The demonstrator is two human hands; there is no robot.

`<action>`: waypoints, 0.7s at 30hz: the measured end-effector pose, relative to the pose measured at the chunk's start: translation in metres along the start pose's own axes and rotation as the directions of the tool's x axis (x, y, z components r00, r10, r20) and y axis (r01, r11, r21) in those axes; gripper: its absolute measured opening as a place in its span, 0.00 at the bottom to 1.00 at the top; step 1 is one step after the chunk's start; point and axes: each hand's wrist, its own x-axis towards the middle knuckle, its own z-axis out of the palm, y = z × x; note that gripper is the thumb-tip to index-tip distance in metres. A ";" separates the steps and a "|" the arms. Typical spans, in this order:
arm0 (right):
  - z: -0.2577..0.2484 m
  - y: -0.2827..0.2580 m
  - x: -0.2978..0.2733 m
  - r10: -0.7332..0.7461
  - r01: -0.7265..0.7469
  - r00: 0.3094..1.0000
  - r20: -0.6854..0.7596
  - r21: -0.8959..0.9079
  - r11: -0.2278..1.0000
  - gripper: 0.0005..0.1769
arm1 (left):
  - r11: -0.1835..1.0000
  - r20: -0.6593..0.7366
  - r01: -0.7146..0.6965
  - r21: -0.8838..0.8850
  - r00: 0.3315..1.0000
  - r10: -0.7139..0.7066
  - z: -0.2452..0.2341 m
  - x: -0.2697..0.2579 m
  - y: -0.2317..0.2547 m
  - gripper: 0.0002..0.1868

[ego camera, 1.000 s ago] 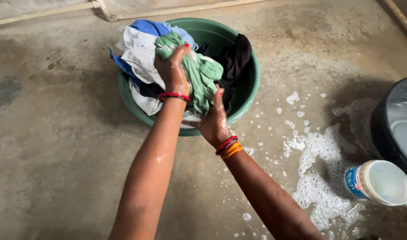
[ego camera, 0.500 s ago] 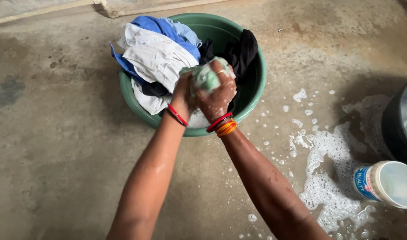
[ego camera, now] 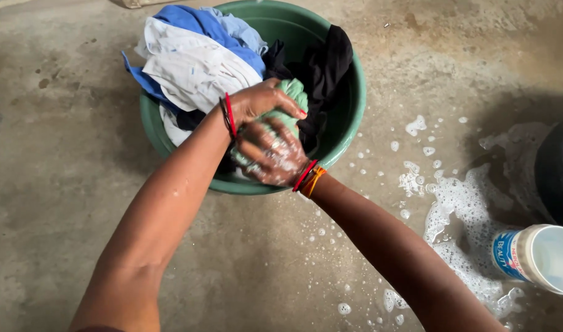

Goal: Washing clothes manually by hand using soap and water.

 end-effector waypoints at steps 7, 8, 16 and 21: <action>0.044 -0.009 -0.025 -0.046 0.026 0.982 0.183 0.111 0.993 0.28 | 0.908 -0.364 0.096 0.408 0.929 0.066 0.017 0.019 -0.013 0.38; 0.054 -0.010 -0.030 -0.066 0.015 0.943 0.325 0.156 0.988 0.25 | 0.825 -0.357 0.151 0.544 0.932 0.065 0.023 0.022 -0.006 0.33; 0.161 -0.029 -0.079 0.392 -0.840 0.501 0.772 0.325 0.434 0.21 | 0.477 -0.429 0.357 0.803 0.902 0.046 0.093 0.035 0.010 0.19; 0.031 0.012 -0.072 -0.115 0.300 0.724 0.680 -0.161 0.940 0.18 | 0.615 -0.528 0.319 0.721 0.828 0.189 0.107 0.052 0.049 0.20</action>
